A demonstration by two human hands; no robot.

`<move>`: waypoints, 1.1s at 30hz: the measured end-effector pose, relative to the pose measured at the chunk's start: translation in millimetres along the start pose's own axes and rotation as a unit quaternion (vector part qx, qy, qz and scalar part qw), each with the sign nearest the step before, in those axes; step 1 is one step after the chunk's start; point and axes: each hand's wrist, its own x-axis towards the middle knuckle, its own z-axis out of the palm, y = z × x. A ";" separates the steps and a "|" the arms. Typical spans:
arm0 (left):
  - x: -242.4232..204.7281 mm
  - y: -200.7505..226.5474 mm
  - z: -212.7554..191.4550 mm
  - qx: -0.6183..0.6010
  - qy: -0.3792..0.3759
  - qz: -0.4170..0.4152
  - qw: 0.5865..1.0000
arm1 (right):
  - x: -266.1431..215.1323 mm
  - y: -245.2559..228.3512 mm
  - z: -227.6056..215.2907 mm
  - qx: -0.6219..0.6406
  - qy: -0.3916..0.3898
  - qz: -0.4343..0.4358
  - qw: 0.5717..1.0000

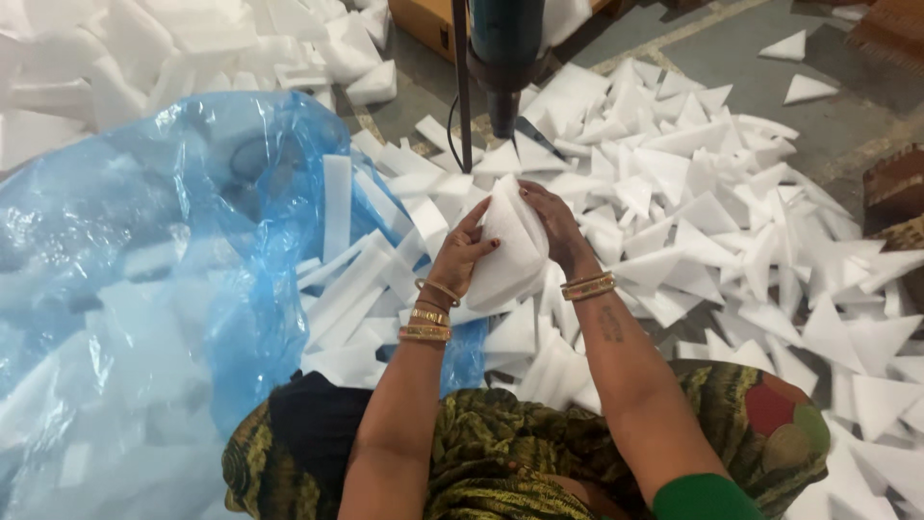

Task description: The person sits on the floor and repeatedly picks up white foam pieces from a large pile. They hold each piece with both hands, inspect it, and then place it back onto the pile. The process is repetitive and involves handling the foam pieces one at a time.

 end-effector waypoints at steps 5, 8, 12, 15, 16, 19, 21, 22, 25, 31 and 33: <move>44.4 37.1 -16.1 0.008 0.006 0.010 1.000 | 62.4 -30.8 14.6 0.003 -0.031 0.014 0.999; 64.9 67.0 -25.2 -0.013 -0.003 0.015 1.000 | 84.5 -54.8 21.0 -0.352 -0.106 -0.255 0.894; 82.1 95.1 -25.9 -0.001 -0.019 0.048 0.999 | 101.0 -74.3 31.0 -0.345 -0.133 -0.201 0.907; 78.4 96.8 -14.9 0.006 -0.014 0.040 0.999 | 96.1 -78.8 31.3 -0.348 -0.115 -0.197 0.909; 75.2 93.5 -9.8 0.006 -0.012 0.030 0.999 | 89.3 -77.5 31.1 -0.373 -0.120 -0.245 0.887; 61.7 75.5 5.8 0.002 0.011 -0.023 1.000 | 51.1 -66.4 29.1 -0.357 -0.124 -0.275 0.884; 38.9 61.8 13.7 0.051 0.002 -0.018 0.999 | 21.1 -50.8 36.5 -0.220 -0.104 -0.139 0.960; 26.4 57.4 17.3 0.078 -0.003 -0.016 0.997 | 6.8 -43.4 40.4 -0.176 -0.083 -0.105 0.975; -10.7 55.9 29.6 0.209 -0.007 -0.026 0.978 | -34.3 -24.0 52.2 -0.075 -0.038 -0.026 0.996; -65.8 63.5 50.3 0.252 -0.006 -0.081 0.964 | -88.5 -5.3 81.7 -0.147 0.002 0.018 0.989; -76.8 66.8 52.6 0.263 -0.005 -0.131 0.956 | -94.8 -0.2 88.2 -0.056 -0.006 0.056 0.997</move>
